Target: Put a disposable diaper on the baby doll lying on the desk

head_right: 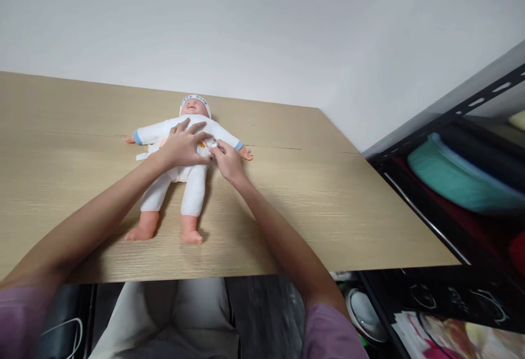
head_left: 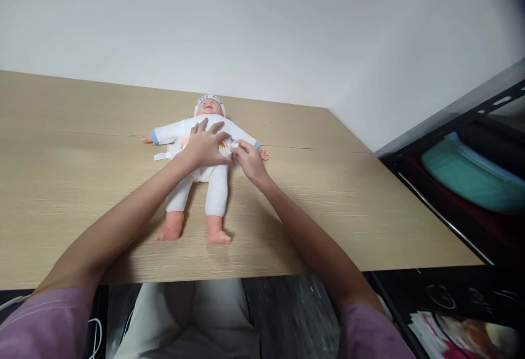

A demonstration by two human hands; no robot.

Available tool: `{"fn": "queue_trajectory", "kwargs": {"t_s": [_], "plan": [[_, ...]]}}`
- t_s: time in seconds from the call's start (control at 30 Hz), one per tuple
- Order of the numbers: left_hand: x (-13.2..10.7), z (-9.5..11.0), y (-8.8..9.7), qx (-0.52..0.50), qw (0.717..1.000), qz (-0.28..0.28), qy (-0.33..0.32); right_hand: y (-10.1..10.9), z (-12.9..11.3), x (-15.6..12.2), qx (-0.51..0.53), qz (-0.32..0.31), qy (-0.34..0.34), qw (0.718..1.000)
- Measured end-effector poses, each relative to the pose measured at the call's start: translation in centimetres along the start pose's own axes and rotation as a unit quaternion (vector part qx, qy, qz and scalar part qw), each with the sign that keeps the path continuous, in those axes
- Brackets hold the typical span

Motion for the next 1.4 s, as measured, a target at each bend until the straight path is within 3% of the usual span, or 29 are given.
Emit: {"fn": "queue_trajectory", "kwargs": {"t_s": [0.17,0.27,0.37,0.5,0.6,0.7,0.8,0.9,1.07,1.23,1.4], "plan": [[0.0,-0.3,-0.5,-0.003,1.000,0.015,-0.012,-2.8,0.3,2.0,-0.045,0.008,0.021,0.999],[-0.1,-0.4,-0.6,-0.006,1.000,0.011,-0.015,-2.5,0.7,0.5,-0.044,0.014,0.062,0.997],[0.2,-0.6,-0.6,-0.020,1.000,-0.002,-0.011,-1.0,0.4,-2.2,-0.113,0.025,0.154,0.981],[0.4,-1.6,0.5,-0.118,0.992,-0.004,-0.048,0.0,-0.4,-4.3,-0.230,-0.068,0.253,0.937],[-0.9,-4.0,1.9,-0.260,0.960,0.018,-0.097,-0.1,-0.4,-4.3,-0.256,-0.106,0.268,0.923],[-3.9,-8.2,2.0,-0.325,0.943,0.066,-0.033,-0.3,0.0,-3.9,-0.270,-0.111,0.272,0.917],[-7.6,-13.0,0.6,-0.309,0.946,0.089,0.042,-0.1,0.3,-3.8,-0.279,-0.111,0.272,0.914],[-10.0,-16.0,-0.9,-0.259,0.957,0.084,0.102,0.2,0.4,-3.8,-0.282,-0.106,0.268,0.915],[-10.3,-16.3,-1.1,-0.105,0.978,0.067,0.164,0.2,-0.6,-3.5,-0.273,-0.071,0.279,0.918],[-9.9,-15.8,-0.7,-0.109,0.973,0.003,0.202,-2.0,-3.8,-1.8,-0.312,0.002,0.276,0.909],[-9.9,-16.1,-0.3,-0.130,0.969,-0.021,0.209,-6.1,-7.7,0.9,-0.317,-0.090,0.300,0.895]]}}
Point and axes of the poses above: each hand's wrist, its own x-axis towards the middle knuckle, its own y-axis out of the back of the hand, z = x × y, the point moved 1 cm from there along x, towards the middle knuckle, and after that the axes turned 3 degrees about y, right-handed, at the moved point
